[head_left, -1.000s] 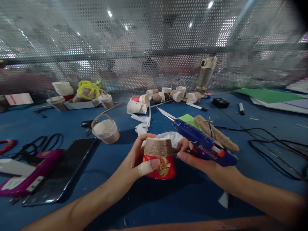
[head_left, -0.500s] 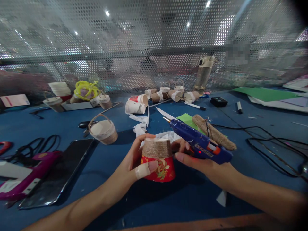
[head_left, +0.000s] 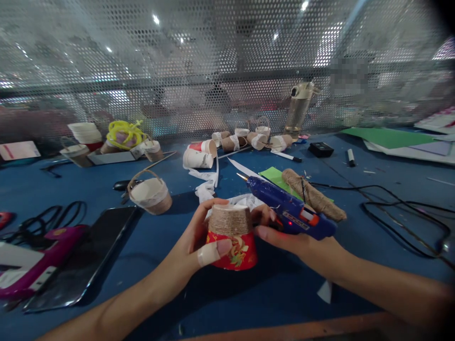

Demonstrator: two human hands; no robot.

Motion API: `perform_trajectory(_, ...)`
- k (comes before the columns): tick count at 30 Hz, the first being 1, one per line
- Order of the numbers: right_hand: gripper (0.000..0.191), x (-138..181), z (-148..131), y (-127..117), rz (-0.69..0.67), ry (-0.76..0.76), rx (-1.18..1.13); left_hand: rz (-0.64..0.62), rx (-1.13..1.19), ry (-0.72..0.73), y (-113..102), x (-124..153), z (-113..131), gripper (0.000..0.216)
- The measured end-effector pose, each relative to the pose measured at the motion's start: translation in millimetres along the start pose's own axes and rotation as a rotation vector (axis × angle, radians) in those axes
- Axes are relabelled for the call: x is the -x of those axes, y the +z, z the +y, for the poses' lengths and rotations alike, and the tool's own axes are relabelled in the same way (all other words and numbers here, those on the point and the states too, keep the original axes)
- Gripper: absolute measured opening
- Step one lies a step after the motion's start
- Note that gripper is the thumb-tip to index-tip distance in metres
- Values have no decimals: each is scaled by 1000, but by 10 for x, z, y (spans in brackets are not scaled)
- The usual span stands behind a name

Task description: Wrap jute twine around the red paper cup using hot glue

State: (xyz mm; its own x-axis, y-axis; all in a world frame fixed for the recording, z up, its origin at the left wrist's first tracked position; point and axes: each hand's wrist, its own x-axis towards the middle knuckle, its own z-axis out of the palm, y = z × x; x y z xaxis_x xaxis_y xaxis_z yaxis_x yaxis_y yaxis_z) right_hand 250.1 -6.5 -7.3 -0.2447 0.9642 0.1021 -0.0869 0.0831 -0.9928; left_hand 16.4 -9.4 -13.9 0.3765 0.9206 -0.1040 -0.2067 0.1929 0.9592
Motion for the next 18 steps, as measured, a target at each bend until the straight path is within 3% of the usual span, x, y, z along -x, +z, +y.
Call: perform_trajectory(18,24,-7,19,-2,25,12,17,-15,-10,-14,7,10,8,59)
